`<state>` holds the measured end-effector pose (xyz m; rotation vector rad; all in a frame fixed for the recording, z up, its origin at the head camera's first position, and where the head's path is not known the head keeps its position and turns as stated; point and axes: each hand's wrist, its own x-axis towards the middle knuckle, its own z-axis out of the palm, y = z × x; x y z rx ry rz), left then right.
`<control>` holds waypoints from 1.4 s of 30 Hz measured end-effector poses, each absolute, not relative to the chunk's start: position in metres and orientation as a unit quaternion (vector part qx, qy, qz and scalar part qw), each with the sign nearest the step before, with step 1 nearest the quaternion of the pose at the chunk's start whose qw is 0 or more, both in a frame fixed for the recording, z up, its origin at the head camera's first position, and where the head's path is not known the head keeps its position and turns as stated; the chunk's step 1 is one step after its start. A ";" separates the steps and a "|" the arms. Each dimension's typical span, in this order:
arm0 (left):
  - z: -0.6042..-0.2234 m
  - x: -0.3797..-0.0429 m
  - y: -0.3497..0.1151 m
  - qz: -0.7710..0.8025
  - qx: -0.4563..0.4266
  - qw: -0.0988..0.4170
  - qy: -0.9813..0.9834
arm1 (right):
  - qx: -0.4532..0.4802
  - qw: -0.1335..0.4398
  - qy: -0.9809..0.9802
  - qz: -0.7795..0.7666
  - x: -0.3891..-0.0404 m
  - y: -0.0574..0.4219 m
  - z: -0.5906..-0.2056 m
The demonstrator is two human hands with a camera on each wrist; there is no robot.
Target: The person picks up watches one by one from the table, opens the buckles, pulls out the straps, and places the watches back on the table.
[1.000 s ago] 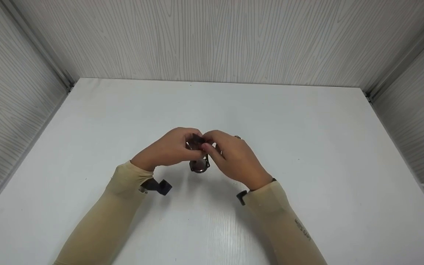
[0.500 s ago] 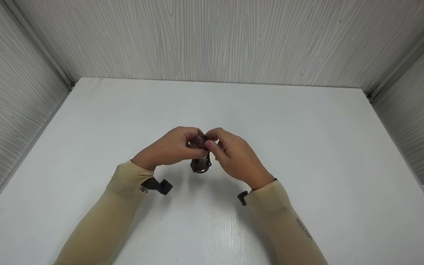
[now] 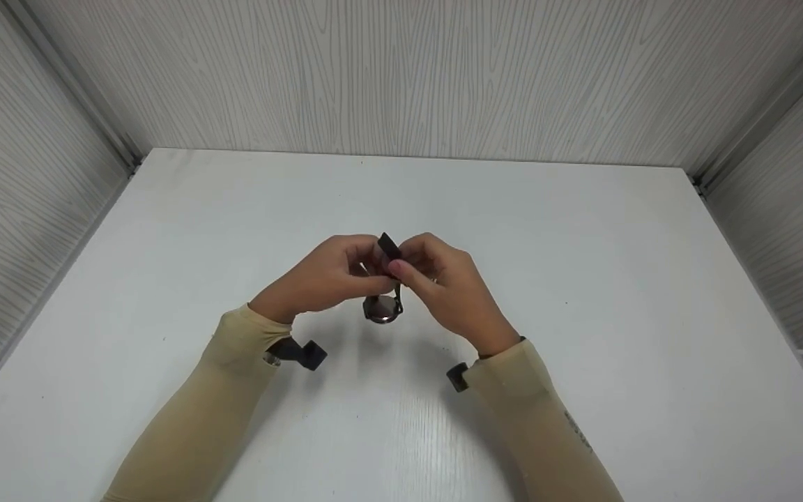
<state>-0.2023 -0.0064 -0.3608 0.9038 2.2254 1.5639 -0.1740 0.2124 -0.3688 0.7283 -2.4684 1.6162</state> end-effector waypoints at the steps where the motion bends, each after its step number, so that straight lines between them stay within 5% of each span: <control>1: -0.361 -0.202 -0.006 0.543 0.310 0.141 0.767 | 0.236 0.046 -0.808 0.538 -0.174 0.213 -0.368; 19: -0.364 -0.203 -0.005 0.531 0.334 0.138 0.766 | 0.226 0.010 -0.784 0.578 -0.171 0.211 -0.369; 30: -0.364 -0.199 0.001 0.525 0.364 -0.032 0.769 | 0.219 0.040 -0.786 0.577 -0.171 0.212 -0.365; 42: -0.364 -0.199 -0.001 0.557 0.353 -0.037 0.751 | 0.280 0.056 -0.776 0.562 -0.171 0.214 -0.365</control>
